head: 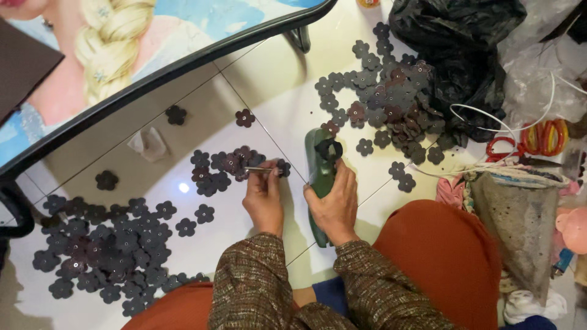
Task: The person sits on the floor and uses a hot glue gun to attach small flower-shaped pieces to a larger base. They repeatedly pick up pieces, apply glue, and press them into place, working methodically across the surface.
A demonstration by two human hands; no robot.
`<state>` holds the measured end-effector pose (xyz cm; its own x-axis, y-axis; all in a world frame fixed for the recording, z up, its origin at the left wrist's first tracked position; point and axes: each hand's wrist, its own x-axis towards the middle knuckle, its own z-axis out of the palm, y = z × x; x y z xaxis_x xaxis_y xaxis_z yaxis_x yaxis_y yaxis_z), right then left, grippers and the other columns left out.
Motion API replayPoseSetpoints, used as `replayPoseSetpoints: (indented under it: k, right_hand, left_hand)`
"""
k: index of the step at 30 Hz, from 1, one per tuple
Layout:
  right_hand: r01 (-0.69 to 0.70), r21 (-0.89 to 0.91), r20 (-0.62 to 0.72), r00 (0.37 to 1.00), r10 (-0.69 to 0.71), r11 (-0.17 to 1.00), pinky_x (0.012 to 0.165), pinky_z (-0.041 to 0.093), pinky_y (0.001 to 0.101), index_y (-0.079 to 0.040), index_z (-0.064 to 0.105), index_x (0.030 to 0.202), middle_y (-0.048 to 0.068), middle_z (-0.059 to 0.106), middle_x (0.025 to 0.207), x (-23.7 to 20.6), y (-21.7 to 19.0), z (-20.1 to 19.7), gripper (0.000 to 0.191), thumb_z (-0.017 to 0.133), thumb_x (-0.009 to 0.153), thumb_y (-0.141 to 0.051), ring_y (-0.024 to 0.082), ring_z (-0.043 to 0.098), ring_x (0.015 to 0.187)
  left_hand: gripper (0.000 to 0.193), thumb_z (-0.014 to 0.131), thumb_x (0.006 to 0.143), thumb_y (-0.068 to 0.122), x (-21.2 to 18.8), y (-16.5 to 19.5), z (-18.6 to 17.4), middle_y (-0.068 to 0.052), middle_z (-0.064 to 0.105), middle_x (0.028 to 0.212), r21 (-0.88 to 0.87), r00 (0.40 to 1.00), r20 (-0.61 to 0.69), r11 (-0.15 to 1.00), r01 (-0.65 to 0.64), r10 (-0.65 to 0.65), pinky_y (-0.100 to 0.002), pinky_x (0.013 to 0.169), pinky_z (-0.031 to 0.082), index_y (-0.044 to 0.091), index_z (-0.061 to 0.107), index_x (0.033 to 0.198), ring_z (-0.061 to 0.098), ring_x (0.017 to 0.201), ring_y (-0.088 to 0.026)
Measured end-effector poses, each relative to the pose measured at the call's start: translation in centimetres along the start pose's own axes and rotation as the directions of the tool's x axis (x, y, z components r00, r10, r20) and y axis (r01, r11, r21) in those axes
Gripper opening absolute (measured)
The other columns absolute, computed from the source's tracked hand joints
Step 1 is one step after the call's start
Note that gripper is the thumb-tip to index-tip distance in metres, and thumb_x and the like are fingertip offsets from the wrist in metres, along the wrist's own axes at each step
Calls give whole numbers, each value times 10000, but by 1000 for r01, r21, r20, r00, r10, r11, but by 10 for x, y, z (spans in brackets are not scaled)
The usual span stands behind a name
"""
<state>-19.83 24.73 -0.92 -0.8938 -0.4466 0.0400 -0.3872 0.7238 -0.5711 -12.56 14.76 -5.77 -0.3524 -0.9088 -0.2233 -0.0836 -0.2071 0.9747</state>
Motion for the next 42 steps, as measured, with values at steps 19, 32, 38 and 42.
replayPoseSetpoints:
  k: [19,32,38,42]
  right_hand:
    - [-47,-20,53,997,49,999,1010,425,500,35,389,1459,211,506,1247,1,0,-4,900,795,736,-313,389,518,1177]
    - [-36,-14,27,999,36,999,1000,442,495,22,406,1458,202,519,1235,-1,1,-3,880,785,736,-309,389,530,1166]
    - [-9,-13,14,1000,9,1000,1002,442,499,37,405,1464,210,512,1246,1,-3,-6,891,794,742,-311,400,526,1174]
    - [-85,139,140,988,65,987,970,489,459,34,410,1481,210,532,1267,7,-15,-30,901,795,743,-309,361,572,1164]
  left_hand:
    - [222,663,994,49,1,-14,9,-65,758,1112,-78,996,-84,997,22,-29,-261,939,565,-14,665,1207,695,1017,-94]
    - [197,717,954,100,-7,16,10,-59,795,1010,328,994,-23,940,-97,111,-278,806,577,91,724,1151,760,911,-120]
    - [226,723,947,140,-11,27,7,-111,768,974,500,988,84,852,-153,128,-334,718,581,172,720,1170,765,815,-211]
    - [229,728,941,149,-9,33,6,-126,756,959,513,980,107,835,-198,166,-361,698,579,176,711,1168,756,820,-253]
